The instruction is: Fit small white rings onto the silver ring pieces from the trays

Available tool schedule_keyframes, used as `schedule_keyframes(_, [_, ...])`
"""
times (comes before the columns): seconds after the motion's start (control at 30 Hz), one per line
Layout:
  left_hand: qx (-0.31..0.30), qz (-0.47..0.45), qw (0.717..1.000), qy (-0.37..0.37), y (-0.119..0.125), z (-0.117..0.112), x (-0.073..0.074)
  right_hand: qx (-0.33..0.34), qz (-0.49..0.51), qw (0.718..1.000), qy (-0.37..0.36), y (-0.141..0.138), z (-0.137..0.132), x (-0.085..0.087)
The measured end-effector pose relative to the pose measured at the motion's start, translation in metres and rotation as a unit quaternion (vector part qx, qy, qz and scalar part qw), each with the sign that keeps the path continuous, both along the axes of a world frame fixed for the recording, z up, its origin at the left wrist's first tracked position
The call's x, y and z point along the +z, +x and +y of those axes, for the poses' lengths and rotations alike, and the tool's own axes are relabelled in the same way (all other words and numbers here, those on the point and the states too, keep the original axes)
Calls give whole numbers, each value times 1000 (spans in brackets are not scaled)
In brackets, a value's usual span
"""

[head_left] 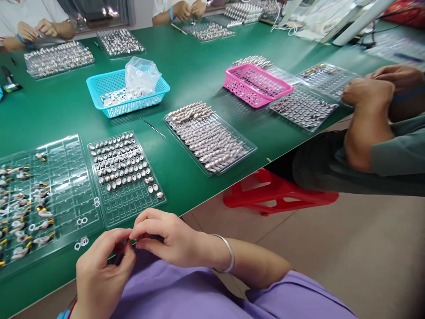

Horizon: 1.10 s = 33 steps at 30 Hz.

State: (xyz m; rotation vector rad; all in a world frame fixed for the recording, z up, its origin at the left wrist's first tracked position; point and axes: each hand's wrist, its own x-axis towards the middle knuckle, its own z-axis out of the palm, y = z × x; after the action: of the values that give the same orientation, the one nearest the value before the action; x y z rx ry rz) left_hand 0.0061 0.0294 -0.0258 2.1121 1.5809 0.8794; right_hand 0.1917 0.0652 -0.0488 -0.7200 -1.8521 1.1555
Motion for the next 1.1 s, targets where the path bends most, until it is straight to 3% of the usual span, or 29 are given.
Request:
schedule_keyframes(0.13, [3, -3, 1000, 10, -1, 0, -2, -14, 13, 1000, 8, -3, -2, -2])
schedule_keyframes(0.47, [-16, -123, 988, -97, -5, 4, 0, -104, 51, 993, 9, -9, -1, -13])
schedule_keyframes(0.57, [12, -209, 958, -198, -7, 5, -2, -104, 75, 992, -12, -9, 0, -14])
schedule_keyframes(0.67, [41, -282, 906, -313, -9, 6, -4, -92, 103, 990, -34, -8, -1, -14])
schedule_keyframes(0.8, [-19, -313, 860, -402, -7, 5, -4, -80, 126, 987, -55, -8, -1, -13])
schedule_keyframes(0.9, [-42, -316, 850, -418, -4, 1, -3, -70, 139, 986, -65, -7, 0, -13])
schedule_keyframes(1.1, [-55, -294, 861, -410, -4, -6, -5, -58, 156, 983, -73, -7, -1, -16])
